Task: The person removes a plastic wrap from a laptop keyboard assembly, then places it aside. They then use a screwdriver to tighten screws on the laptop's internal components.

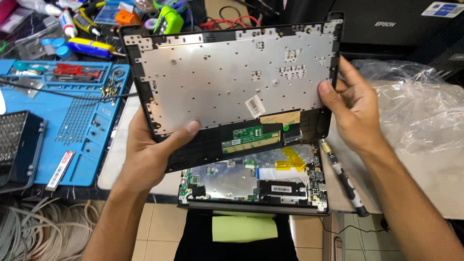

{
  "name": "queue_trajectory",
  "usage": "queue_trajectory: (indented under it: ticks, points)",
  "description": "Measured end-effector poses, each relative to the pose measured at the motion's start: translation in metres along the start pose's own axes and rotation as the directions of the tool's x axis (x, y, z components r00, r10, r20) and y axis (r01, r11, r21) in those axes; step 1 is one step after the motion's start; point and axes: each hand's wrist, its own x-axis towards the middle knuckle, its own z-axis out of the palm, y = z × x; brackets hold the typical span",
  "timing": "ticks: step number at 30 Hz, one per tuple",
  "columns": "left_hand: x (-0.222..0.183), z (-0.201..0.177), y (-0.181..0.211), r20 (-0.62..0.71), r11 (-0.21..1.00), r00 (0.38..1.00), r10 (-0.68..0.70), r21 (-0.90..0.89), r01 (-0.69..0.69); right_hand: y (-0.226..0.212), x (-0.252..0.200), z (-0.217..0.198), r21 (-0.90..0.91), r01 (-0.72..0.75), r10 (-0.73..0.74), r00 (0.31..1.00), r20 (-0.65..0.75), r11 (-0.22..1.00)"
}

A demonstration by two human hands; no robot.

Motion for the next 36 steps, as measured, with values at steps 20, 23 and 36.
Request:
queue_trajectory:
  ticks: [20,23,36]
  points:
    - [-0.082,0.082,0.049,0.198,0.675,0.779,0.595,0.403,-0.618,-0.108,-0.016,0.071,0.412,-0.318,0.161,0.914,0.371,0.854]
    - [-0.089,0.092,0.034,0.324,0.384,0.724,0.608,0.678,-0.626,-0.133,-0.031,0.07,0.648,-0.491,0.177,0.854,0.489,0.581]
    - [-0.084,0.119,-0.006,0.487,-0.303,0.565,0.665,0.869,-0.392,-0.056,-0.036,0.037,0.702,-0.479,0.265,0.877,0.4,0.527]
